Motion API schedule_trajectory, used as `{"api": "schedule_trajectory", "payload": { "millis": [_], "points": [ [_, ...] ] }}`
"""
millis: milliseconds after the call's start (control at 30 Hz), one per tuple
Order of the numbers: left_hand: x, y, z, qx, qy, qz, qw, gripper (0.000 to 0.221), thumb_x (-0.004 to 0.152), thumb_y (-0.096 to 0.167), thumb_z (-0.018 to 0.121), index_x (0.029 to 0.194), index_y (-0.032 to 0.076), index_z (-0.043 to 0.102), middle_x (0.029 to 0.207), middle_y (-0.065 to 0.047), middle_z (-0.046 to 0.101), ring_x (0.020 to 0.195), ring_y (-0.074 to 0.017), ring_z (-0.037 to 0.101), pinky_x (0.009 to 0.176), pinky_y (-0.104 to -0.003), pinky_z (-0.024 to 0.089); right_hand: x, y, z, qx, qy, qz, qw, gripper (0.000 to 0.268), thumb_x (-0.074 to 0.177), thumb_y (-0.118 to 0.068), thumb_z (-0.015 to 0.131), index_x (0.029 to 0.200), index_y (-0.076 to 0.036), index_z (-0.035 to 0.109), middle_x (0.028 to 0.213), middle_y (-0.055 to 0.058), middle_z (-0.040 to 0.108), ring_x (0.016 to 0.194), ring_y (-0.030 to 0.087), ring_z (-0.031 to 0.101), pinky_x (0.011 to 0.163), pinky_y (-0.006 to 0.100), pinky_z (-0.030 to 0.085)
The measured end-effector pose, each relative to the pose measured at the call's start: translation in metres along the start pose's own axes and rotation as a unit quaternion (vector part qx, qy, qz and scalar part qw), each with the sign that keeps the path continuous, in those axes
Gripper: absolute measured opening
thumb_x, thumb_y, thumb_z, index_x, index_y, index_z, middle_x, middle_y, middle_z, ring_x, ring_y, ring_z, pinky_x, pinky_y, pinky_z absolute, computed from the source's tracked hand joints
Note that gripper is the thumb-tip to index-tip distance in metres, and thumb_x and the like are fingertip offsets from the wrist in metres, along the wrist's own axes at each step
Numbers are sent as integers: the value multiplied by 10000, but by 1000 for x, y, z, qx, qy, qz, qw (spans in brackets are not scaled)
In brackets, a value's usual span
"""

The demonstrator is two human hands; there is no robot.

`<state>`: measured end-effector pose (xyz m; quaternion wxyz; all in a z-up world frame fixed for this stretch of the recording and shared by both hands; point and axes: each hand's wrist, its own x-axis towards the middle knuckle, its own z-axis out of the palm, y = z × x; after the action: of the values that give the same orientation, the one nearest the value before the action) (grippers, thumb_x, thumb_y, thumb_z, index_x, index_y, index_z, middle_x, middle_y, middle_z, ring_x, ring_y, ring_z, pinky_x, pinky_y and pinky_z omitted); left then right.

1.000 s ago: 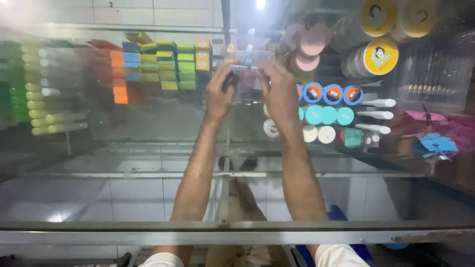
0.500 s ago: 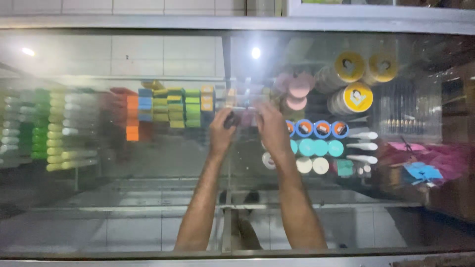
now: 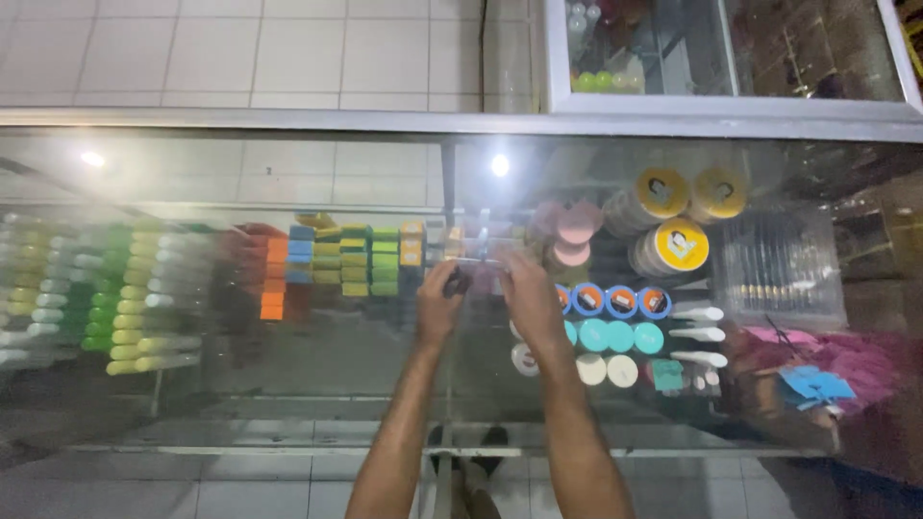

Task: Organizes and stocks beauty products from a cardboard box onto a glass display counter.

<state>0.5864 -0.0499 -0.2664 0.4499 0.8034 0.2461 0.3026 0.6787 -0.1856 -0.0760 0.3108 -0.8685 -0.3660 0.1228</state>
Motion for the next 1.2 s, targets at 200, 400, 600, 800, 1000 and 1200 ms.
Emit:
{"api": "schedule_trajectory", "payload": {
  "millis": [200,400,600,800,1000,1200],
  "points": [
    [2,40,-24,-46,-36,-113,992,612,773,-119,754,1341,88,658,1283,-132,668,1210,-314,676,994,-420,593,-4,16,7,-37,42,-24,998,365,931,-190,728,1273,-79,661,1172,169,682,1130,390,681,925,482,579],
    [-23,54,-30,-90,41,-124,987,514,821,-86,770,1310,-56,617,1281,-258,597,1176,-453,656,965,-497,612,-14,8,-5,-12,147,-30,989,307,891,-183,776,1184,-114,715,952,106,703,806,317,739,711,453,612],
    [-46,74,-38,-66,25,-196,978,580,897,11,773,1424,-23,535,1391,-247,541,1299,-409,594,1074,-473,563,-32,38,25,39,326,-184,926,153,865,-12,804,1005,-50,755,777,73,735,596,236,688,560,367,561],
    [-69,37,-27,-66,2,-164,984,597,888,73,741,1442,67,517,1444,-128,495,1275,-288,601,1117,-381,517,-104,-8,-11,78,237,-166,954,270,800,89,736,1039,-17,669,930,38,726,669,121,614,591,263,505],
    [-137,64,-81,-99,-44,-208,972,466,942,153,680,1393,84,584,1335,-127,673,1205,-224,694,1002,-344,608,-196,44,41,112,107,-117,981,233,845,-2,720,1072,-52,711,954,80,776,624,101,677,487,193,566],
    [-257,38,-135,-166,-45,-131,976,397,978,88,611,1369,17,603,1313,-121,661,1172,-228,677,997,-336,557,-302,91,94,12,-415,209,886,653,969,-582,440,1494,-195,482,1535,29,524,1357,270,551,1091,444,447]
  ]
}}
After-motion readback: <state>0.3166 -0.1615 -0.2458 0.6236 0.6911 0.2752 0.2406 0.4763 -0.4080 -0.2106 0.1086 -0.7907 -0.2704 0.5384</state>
